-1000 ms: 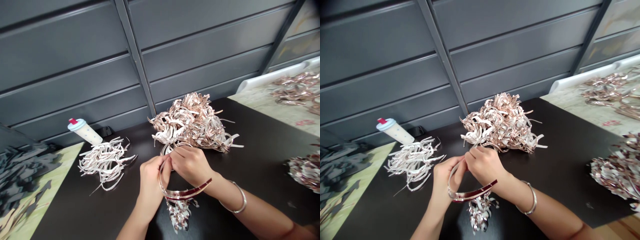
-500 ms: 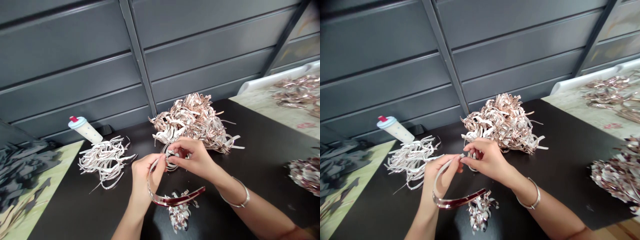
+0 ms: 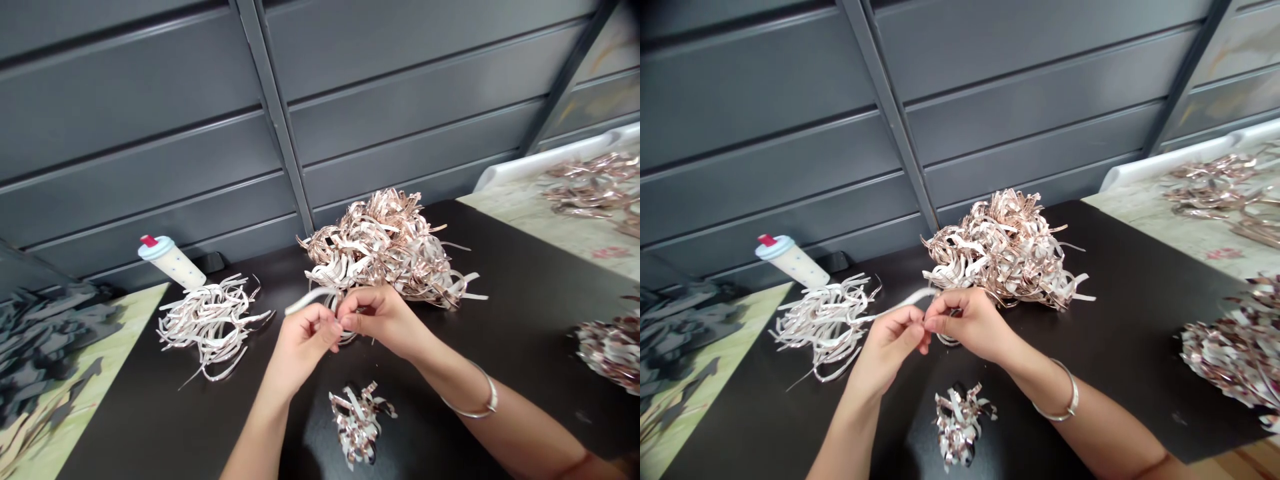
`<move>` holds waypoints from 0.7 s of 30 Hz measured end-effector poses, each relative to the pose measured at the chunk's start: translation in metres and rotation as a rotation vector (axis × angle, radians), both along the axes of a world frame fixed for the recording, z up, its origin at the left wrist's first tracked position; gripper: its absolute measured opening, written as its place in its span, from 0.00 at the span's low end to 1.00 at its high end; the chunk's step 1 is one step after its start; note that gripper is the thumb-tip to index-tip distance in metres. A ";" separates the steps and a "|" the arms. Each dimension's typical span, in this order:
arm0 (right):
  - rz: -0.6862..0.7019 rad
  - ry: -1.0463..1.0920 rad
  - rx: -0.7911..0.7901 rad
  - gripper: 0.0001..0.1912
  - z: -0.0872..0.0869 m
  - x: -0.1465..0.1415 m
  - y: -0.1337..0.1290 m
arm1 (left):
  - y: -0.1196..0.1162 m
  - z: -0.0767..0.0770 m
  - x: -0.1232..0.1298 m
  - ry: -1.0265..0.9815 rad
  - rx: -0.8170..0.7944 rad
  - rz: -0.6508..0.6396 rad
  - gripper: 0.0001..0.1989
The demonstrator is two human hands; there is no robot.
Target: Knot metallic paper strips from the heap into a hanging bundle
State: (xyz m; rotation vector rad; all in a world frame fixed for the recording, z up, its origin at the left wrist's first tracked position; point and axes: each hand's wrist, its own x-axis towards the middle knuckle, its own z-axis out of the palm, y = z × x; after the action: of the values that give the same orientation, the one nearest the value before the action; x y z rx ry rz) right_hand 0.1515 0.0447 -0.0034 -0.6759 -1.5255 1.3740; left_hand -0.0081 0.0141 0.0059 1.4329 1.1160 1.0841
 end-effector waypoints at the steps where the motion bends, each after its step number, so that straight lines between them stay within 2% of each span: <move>1: 0.016 0.005 -0.002 0.15 0.000 0.000 -0.001 | -0.002 0.002 -0.002 0.048 0.025 -0.025 0.19; 5: 0.067 -0.003 -0.002 0.15 0.002 0.002 -0.004 | -0.006 0.012 -0.008 0.203 0.101 -0.099 0.16; 8: 0.123 0.028 -0.006 0.15 0.002 0.005 -0.002 | -0.009 0.016 -0.009 0.231 0.163 -0.115 0.16; 11: 0.210 0.078 0.057 0.13 0.006 0.012 0.003 | -0.013 0.015 -0.006 0.151 0.174 -0.124 0.14; 15: 0.270 0.064 0.254 0.11 0.015 0.026 0.010 | -0.015 0.009 0.001 -0.029 0.199 -0.183 0.14; 17: 0.261 0.007 0.334 0.11 0.018 0.033 0.012 | -0.014 0.007 0.004 0.014 0.264 -0.153 0.14; 21: 0.199 -0.112 0.474 0.14 0.018 0.039 0.011 | -0.014 0.003 0.006 0.381 0.556 0.051 0.10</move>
State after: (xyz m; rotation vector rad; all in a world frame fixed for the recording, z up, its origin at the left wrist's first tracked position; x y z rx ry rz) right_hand 0.1908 0.0558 0.0145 -0.3139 -1.9610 1.0645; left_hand -0.0023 0.0003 0.0085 2.1256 1.1664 1.2502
